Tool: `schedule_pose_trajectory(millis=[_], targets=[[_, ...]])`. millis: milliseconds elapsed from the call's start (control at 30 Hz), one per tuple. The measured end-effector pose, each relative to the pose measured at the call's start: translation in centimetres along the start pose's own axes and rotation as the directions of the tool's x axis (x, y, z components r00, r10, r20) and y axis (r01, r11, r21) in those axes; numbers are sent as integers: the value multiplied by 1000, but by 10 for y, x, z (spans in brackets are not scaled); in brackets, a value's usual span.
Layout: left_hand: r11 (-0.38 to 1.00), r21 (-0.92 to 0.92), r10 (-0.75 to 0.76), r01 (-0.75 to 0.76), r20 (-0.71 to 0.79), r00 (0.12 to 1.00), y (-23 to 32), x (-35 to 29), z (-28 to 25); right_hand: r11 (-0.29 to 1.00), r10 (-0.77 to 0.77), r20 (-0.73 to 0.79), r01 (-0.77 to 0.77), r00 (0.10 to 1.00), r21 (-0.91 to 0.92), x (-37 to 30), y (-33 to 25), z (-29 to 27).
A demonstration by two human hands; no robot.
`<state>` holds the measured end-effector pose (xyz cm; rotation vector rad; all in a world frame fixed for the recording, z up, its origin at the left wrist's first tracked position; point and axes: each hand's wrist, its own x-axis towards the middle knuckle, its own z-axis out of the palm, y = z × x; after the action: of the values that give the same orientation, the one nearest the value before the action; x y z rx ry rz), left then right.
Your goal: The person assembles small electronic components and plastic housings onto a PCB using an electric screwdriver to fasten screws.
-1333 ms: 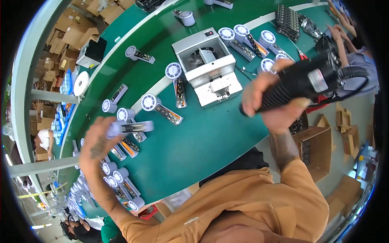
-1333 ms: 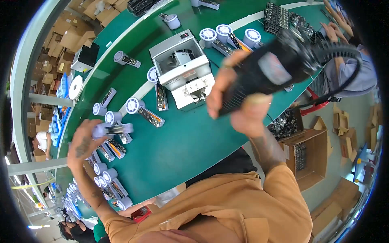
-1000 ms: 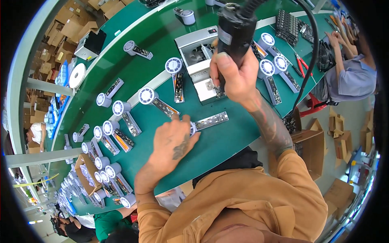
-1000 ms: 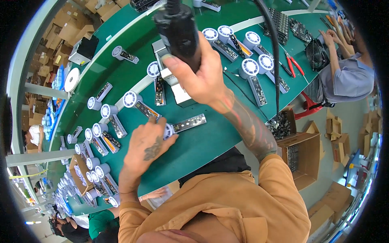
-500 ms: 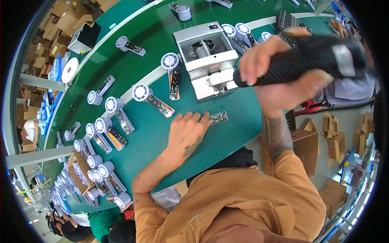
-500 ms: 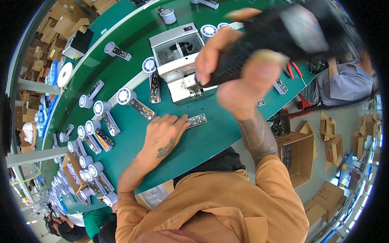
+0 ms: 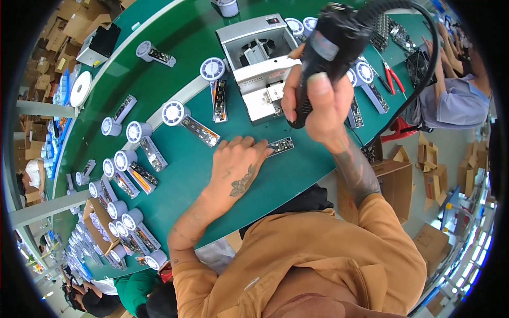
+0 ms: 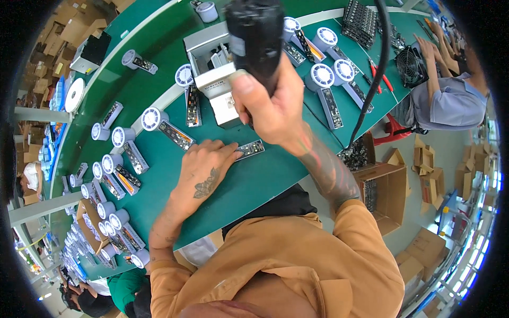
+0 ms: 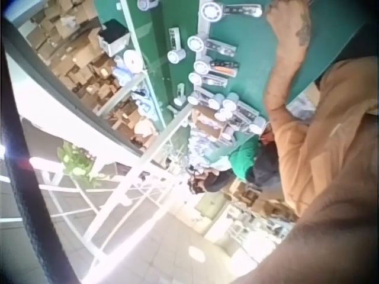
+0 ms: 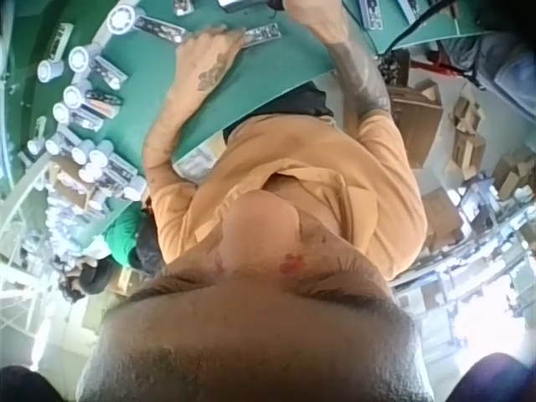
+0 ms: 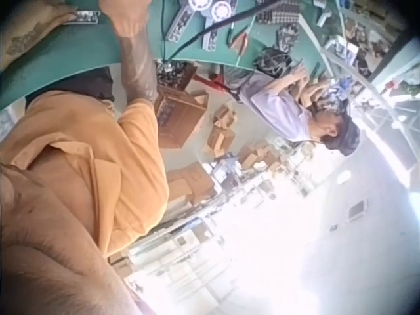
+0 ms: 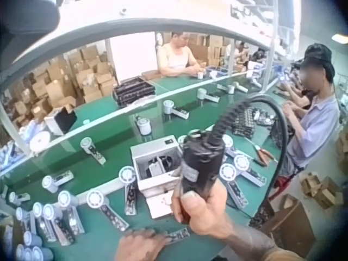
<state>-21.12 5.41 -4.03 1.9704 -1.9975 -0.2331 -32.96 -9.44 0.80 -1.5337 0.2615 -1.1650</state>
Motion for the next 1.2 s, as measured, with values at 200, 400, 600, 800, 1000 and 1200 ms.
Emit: schedule_pose_trajectory(millis=[200, 400, 600, 800, 1000, 1200], targets=[[1000, -17, -7, 7, 7, 1000, -2, 1, 0, 983, 17, -36, -10, 999, 183, -11, 8, -6], [998, -46, -29, 32, 49, 998, -2, 3, 1, 979, 62, -29, -55, 998, 195, -18, 21, -9], [997, -80, 9, -9, 2, 1000, -3, 3, 3, 996, -8, 42, 4, 999, 94, -30, 17, -7], [992, -128, -5, 12, 53, 999, -5, 1, 3, 983, 61, 146, -85, 987, 165, -36, 7, -14], [995, -96, 2, 3, 47, 999, -4, -1, 5, 913, -177, -43, 181, 983, 366, 5, -2, -4], [996, -88, 9, -7, 26, 1000, -1, -2, 4, 969, -239, 28, 240, 971, -53, 30, 2, 17]])
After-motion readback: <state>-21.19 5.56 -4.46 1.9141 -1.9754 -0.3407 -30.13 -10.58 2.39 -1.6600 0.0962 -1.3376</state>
